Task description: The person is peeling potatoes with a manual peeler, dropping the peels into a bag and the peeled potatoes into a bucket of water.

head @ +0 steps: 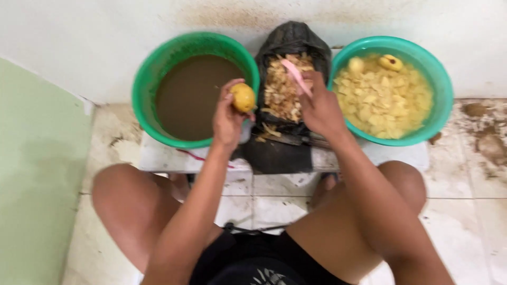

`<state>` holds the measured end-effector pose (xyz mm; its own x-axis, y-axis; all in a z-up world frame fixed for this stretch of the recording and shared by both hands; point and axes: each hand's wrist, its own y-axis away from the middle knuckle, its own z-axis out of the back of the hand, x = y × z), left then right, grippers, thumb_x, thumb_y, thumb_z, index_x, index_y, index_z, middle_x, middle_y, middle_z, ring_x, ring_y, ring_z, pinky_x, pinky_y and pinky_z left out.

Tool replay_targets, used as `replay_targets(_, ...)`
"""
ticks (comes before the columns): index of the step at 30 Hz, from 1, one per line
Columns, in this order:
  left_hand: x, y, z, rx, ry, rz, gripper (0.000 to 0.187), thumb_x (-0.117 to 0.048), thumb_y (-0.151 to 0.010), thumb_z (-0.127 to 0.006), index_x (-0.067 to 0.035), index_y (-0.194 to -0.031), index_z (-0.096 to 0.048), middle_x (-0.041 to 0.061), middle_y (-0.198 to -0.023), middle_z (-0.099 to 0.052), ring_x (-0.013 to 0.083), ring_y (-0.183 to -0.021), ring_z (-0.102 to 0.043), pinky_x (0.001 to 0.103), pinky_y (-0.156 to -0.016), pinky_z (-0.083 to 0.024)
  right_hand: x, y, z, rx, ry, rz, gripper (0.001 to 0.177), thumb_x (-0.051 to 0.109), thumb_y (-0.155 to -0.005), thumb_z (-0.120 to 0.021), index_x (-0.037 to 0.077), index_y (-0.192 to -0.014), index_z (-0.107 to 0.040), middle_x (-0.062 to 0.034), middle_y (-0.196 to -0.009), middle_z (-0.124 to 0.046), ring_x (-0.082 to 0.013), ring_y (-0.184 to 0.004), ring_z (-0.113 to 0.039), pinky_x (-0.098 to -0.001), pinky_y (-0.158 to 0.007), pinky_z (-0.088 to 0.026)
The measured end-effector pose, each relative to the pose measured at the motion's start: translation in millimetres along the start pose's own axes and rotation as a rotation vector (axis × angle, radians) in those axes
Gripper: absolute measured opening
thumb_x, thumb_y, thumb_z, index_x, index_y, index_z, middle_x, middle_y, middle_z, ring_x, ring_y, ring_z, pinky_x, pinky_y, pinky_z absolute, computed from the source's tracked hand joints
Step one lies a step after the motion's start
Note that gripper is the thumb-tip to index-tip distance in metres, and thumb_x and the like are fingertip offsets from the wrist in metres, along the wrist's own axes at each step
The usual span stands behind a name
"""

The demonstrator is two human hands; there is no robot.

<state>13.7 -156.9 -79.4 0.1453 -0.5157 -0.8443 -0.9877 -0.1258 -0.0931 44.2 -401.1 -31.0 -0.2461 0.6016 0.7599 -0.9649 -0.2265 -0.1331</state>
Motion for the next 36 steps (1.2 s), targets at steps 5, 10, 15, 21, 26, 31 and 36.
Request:
replay_targets(5, -15, 42, -16, -0.086, 0.006, -0.034, 0.049, -0.035, -0.095, -0.044, -0.016, -0.14, -0.051, 0.015, -0.118, -0.06, 0.0248, -0.08, -0.063, 0.034, -0.054, -0.058, 34, 20, 33, -0.034, -0.173, 0.189, 0.026, 0.013, -0.116, -0.049, 0.007, -0.141, -0.05, -0.0186, -0.068, -0.061, -0.0335, -0.052, -0.059, -0.0463, -0.051, -0.043)
replay_targets(10, -12, 50, -14, -0.069, -0.051, -0.015, 0.055, -0.036, -0.09, -0.046, -0.017, -0.14, -0.055, 0.009, -0.136, -0.058, 0.025, -0.092, -0.065, 0.034, -0.059, -0.059, 45, 23, 46, -0.098, -0.083, -0.01, 0.038, 0.019, -0.106, -0.061, 0.026, -0.142, -0.052, -0.0319, -0.097, -0.074, -0.0595, -0.098, -0.071, -0.0654, -0.09, -0.054)
replay_targets(15, -15, 38, -14, -0.038, -0.071, 0.027, 0.065, -0.029, -0.085, -0.042, -0.011, -0.146, -0.052, 0.015, -0.125, -0.064, 0.0309, -0.101, -0.069, 0.036, -0.068, -0.058, 33, 15, 34, -0.093, -0.115, 0.014, 0.033, 0.022, -0.108, -0.06, 0.023, -0.14, -0.055, -0.0257, -0.084, -0.073, -0.0531, -0.086, -0.074, -0.0614, -0.074, -0.054)
replay_targets(21, -19, -10, -10, -0.024, 0.082, 0.067, 0.05, -0.034, -0.091, -0.047, -0.008, -0.13, -0.066, 0.018, -0.128, -0.07, 0.0402, -0.108, -0.073, 0.042, -0.074, -0.061, 38, 9, 26, -0.099, -0.085, -0.04, 0.037, 0.02, -0.106, -0.06, 0.023, -0.142, -0.053, -0.0316, -0.092, -0.073, -0.0594, -0.097, -0.07, -0.0701, -0.086, -0.05)
replay_targets(26, -30, -55, -59, -0.025, -0.03, 0.215, 0.047, -0.043, -0.101, -0.048, -0.007, -0.124, -0.066, 0.021, -0.111, -0.074, 0.0328, -0.095, -0.075, 0.04, -0.064, -0.06, 32, 8, 29, -0.15, -0.074, -0.037, 0.031, 0.023, -0.113, -0.052, 0.017, -0.143, -0.05, -0.0175, -0.084, -0.066, -0.039, -0.072, -0.058, -0.0532, -0.065, -0.043)
replay_targets(31, 9, -67, -71, -0.056, -0.041, 0.281, 0.046, -0.048, -0.102, -0.046, -0.015, -0.128, -0.065, 0.021, -0.102, -0.077, 0.0354, -0.071, -0.078, 0.042, -0.047, -0.064, 43, 14, 15, -0.199, -0.04, -0.062, 0.043, 0.01, -0.102, -0.058, 0.018, -0.144, -0.052, -0.0327, -0.117, -0.074, -0.0619, -0.106, -0.068, -0.0741, -0.092, -0.05)
replay_targets(36, 31, -46, -72, -0.043, -0.379, -0.037, 0.035, -0.025, -0.106, -0.045, -0.006, -0.121, -0.071, 0.021, -0.12, -0.068, 0.026, -0.118, -0.062, 0.05, -0.107, -0.05, 54, 22, -5, -0.22, 0.074, 0.149, 0.037, 0.01, -0.113, -0.051, 0.018, -0.149, -0.054, -0.0213, -0.098, -0.068, -0.0483, -0.079, -0.069, -0.0607, -0.065, -0.056)
